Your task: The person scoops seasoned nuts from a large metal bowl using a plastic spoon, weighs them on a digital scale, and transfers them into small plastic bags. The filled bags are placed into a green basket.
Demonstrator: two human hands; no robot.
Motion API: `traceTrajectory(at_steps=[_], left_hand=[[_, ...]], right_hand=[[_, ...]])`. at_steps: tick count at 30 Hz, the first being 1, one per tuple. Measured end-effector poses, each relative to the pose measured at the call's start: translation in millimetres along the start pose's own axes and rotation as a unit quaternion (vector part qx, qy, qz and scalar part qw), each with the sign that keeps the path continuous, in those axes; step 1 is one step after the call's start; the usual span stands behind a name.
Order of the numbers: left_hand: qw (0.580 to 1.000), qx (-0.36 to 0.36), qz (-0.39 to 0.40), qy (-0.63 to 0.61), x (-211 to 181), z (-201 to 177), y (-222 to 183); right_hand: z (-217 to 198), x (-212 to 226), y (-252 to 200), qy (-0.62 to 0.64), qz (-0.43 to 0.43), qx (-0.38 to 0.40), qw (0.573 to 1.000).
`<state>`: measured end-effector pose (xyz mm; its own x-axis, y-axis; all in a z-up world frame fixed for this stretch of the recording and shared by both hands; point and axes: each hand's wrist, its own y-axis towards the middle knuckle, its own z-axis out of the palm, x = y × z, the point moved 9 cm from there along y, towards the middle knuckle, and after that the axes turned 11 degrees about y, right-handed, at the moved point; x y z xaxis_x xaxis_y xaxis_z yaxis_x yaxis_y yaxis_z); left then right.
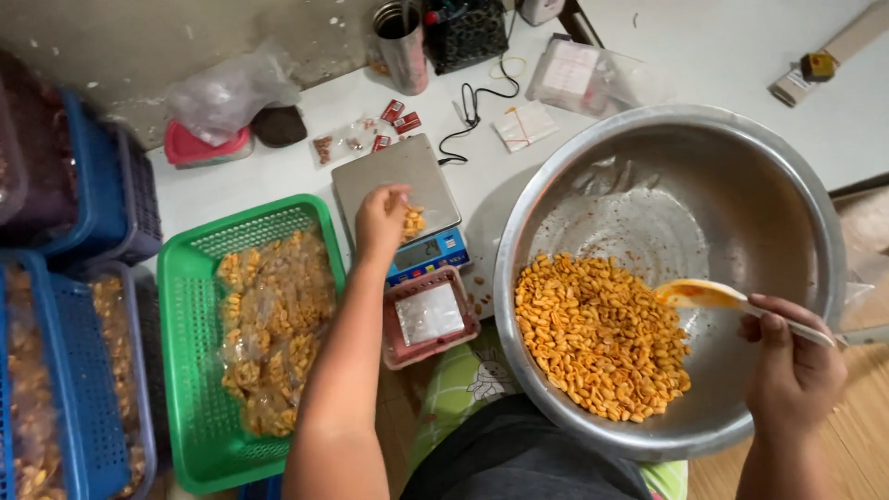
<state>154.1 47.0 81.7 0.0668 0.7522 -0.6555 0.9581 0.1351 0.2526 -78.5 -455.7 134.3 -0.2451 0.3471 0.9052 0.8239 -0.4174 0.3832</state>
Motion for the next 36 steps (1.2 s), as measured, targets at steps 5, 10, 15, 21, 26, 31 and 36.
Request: traceTrajectory(at_steps=[5, 10, 15, 21, 26, 31, 36], left_hand=[[0.958, 0.007, 0.182, 0.22, -11.8, 9.9, -45.1], [0.976, -0.107, 0.02, -0.189, -28.4, -18.7, -73.2], [0.801, 0.113, -0.224, -0.543, -50.4, 65.6, -108.1], [0.615, 0.365, -0.196, -0.671, -153.8, 99.3, -176.1], [0.56, 0.401, -0.271, -0.673, -154.2, 146.6, -201.3], [0.602, 0.372, -0.344, -0.617, -136.4, 162.9, -207.5], [0.642, 0.383, -0.33, -0.576, -130.7, 152.8, -219.4]], right_hand=[[-1.4, -14.2, -2.1, 0.017, 0.013, -0.008, 1.0], [-2.4, -17.9, -1.0, 0.037, 0.011, -0.01, 0.999], [3.0, -10.3, -2.5, 0.036, 0.027, -0.015, 0.999], [-13.2, -17.2, -8.4, 0.021, 0.055, -0.039, 0.997], [-22.6, -23.8, -13.5, 0.035, 0.066, -0.048, 0.996], [-14.1, -56.6, -19.6, -0.022, 0.174, -0.023, 0.984], [25.2, -125.8, -49.2, -0.195, 0.209, 0.083, 0.955]])
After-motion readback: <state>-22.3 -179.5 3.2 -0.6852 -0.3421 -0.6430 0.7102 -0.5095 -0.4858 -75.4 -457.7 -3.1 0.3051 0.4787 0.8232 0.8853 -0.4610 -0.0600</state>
